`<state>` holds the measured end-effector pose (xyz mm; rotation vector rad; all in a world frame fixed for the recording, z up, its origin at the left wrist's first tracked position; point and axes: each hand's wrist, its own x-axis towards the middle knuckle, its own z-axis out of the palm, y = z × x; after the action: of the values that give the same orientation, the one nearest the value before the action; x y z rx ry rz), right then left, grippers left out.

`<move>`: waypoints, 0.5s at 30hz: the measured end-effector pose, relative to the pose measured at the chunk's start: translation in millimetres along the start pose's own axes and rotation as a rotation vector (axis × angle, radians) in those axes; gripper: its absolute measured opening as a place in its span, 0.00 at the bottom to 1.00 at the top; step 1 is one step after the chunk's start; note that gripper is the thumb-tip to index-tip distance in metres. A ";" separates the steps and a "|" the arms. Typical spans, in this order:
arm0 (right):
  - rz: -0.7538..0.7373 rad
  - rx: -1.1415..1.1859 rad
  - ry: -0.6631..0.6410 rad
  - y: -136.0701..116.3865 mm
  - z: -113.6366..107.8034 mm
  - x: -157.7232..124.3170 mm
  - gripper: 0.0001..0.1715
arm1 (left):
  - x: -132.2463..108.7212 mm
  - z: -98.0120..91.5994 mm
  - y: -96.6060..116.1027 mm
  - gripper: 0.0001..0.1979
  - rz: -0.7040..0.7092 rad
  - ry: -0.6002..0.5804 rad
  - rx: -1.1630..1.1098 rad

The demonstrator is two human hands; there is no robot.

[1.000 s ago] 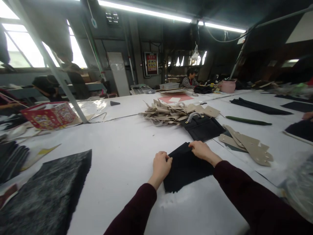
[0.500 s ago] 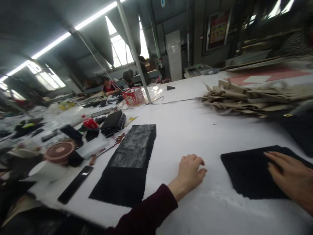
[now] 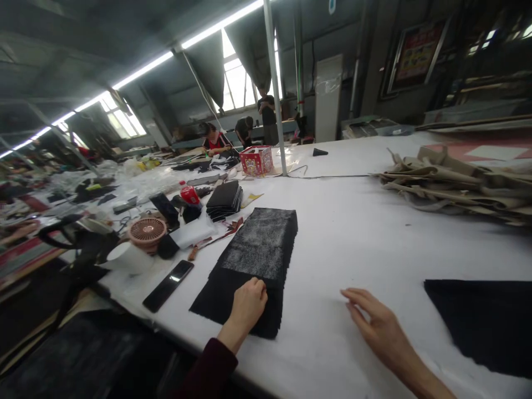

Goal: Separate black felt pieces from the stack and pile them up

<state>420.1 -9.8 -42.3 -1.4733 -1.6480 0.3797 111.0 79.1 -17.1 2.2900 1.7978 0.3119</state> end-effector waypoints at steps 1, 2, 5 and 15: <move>-0.032 0.049 -0.062 -16.6 16.7 6.8 0.16 | 0.8 0.4 -1.2 0.09 0.000 0.005 -0.027; -0.068 0.091 -0.122 -31.7 32.6 13.0 0.16 | 1.7 0.1 -3.1 0.09 -0.002 0.011 -0.061; -0.170 0.153 -0.254 -64.6 74.5 28.7 0.17 | 4.1 -3.2 -12.9 0.09 -0.021 0.022 -0.199; -0.351 -0.344 -0.377 -78.7 137.5 53.0 0.24 | 15.5 -10.9 -56.7 0.05 -0.209 0.063 -1.009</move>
<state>269.1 61.7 -44.2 -1.3696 -2.3240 0.1877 58.8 107.8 -22.9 1.3804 1.3807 0.9834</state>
